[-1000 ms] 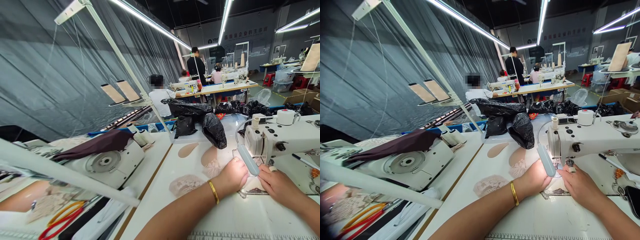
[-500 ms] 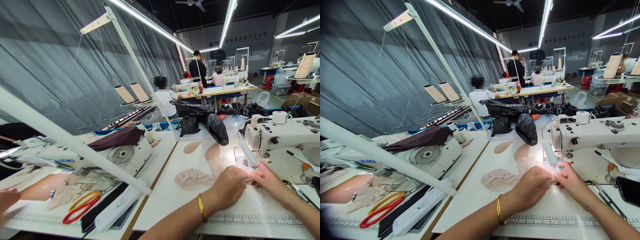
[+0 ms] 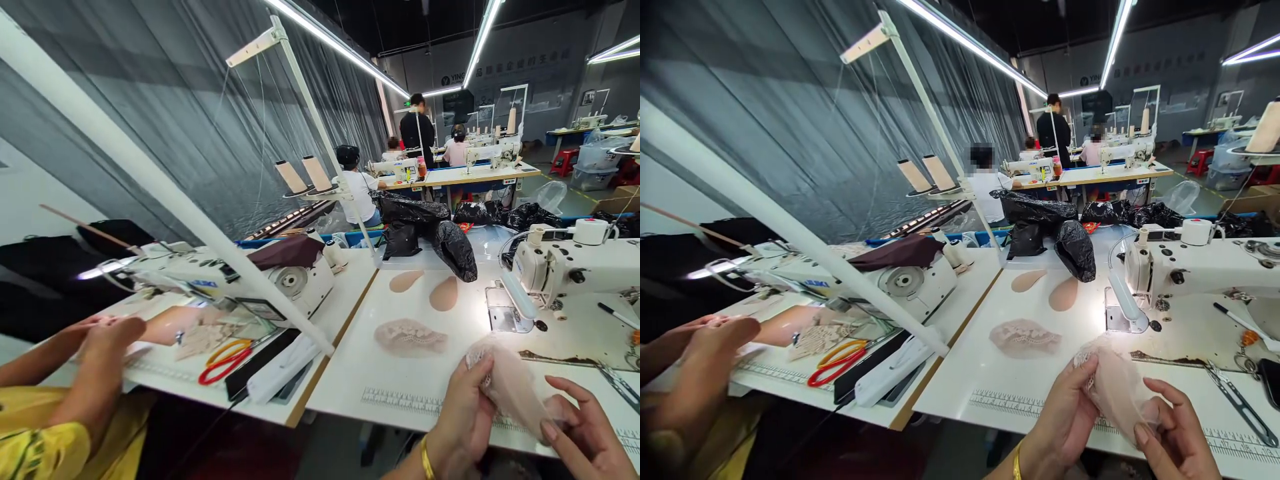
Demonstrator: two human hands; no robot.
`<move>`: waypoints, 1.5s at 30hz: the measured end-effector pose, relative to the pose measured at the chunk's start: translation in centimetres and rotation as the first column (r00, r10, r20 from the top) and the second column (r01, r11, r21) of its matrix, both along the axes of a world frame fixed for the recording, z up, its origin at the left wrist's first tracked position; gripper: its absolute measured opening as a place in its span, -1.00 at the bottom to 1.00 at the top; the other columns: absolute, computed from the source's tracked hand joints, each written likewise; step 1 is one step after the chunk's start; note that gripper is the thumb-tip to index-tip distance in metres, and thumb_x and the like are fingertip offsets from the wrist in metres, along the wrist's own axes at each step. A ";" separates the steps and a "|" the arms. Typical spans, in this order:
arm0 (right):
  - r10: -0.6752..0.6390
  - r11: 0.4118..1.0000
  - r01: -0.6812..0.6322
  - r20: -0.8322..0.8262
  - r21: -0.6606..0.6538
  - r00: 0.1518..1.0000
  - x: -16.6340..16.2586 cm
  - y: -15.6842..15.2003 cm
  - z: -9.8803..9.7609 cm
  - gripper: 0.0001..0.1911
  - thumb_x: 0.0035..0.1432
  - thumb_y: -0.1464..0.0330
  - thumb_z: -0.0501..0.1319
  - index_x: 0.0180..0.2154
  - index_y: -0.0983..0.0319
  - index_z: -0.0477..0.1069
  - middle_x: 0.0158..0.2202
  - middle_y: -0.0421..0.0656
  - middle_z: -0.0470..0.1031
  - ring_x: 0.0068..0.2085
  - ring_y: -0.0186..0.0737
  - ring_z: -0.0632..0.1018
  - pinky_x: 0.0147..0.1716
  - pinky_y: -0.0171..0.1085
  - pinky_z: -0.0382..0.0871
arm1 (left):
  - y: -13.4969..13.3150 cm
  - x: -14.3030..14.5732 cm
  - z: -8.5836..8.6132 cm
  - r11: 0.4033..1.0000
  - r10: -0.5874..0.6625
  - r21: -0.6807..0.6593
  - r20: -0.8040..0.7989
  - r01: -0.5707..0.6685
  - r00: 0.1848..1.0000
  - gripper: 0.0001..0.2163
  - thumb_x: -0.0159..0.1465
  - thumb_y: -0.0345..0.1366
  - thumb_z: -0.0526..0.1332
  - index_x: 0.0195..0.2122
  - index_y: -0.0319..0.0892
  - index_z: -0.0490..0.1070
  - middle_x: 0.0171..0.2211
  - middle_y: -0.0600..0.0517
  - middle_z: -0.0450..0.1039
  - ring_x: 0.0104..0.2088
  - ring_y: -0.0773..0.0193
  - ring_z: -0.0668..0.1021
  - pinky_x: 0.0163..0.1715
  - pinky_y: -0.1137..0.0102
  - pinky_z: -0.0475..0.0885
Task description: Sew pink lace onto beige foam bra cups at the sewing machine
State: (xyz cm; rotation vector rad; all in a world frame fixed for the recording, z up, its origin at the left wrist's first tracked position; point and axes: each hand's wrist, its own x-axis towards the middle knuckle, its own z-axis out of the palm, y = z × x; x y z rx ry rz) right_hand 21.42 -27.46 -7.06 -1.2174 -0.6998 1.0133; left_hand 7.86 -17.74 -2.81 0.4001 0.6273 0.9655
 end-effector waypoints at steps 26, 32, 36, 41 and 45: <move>0.009 1.000 -0.008 0.088 -0.012 0.996 2.4 0.7 0.5 -0.17 0.16 -0.04 0.46 0.36 0.00 0.29 -0.25 -0.16 0.60 -0.22 -0.07 0.63 -0.22 -0.21 0.59 | -0.7 0.8 0.6 0.986 -0.157 0.050 -0.057 0.160 0.986 -0.52 0.07 -0.08 0.62 -0.08 -0.30 0.68 -0.14 -0.22 0.67 -0.17 0.03 0.65 -0.02 0.24 0.52; -0.007 1.000 0.007 0.059 -0.009 0.998 2.3 0.6 0.6 -0.26 0.20 -0.01 0.44 0.32 -0.02 0.30 -0.24 -0.18 0.57 -0.21 -0.15 0.61 -0.20 -0.27 0.56 | -0.7 0.8 1.2 0.978 -0.188 0.090 -0.033 0.190 0.982 -0.51 0.12 -0.06 0.58 -0.06 -0.33 0.67 -0.11 -0.24 0.66 -0.13 0.02 0.65 -0.01 0.25 0.50; 0.011 1.000 -0.009 0.122 -0.013 0.992 2.6 0.8 0.4 -0.22 0.21 -0.03 0.42 0.35 0.01 0.29 -0.23 -0.14 0.58 -0.19 -0.09 0.62 -0.21 -0.23 0.58 | -0.5 1.0 1.2 0.971 -0.203 0.114 -0.050 0.208 0.978 -0.47 0.05 -0.07 0.61 -0.07 -0.36 0.67 -0.12 -0.26 0.65 -0.14 0.04 0.63 -0.06 0.29 0.49; 0.124 0.992 -0.125 0.088 0.011 0.988 2.2 0.9 -0.8 -0.07 0.19 -0.06 0.41 0.46 -0.05 0.11 -0.16 -0.10 0.60 -0.16 -0.03 0.65 -0.14 -0.11 0.57 | 0.4 1.0 1.5 0.980 -0.191 0.051 -0.058 0.194 0.980 -0.56 0.02 -0.12 0.61 -0.18 -0.32 0.67 -0.22 -0.16 0.63 -0.23 0.16 0.58 -0.12 0.34 0.48; 0.156 0.985 -0.168 0.220 0.034 0.963 3.0 1.3 -1.8 -0.10 0.21 -0.03 0.37 0.47 -0.06 0.11 -0.29 -0.14 0.57 -0.27 -0.01 0.63 -0.15 -0.02 0.55 | 2.1 -0.9 4.3 0.888 -0.332 0.298 -0.113 0.351 0.936 -0.54 0.07 -0.01 0.56 -0.14 -0.25 0.66 -0.23 -0.12 0.62 -0.21 0.11 0.61 -0.09 0.30 0.47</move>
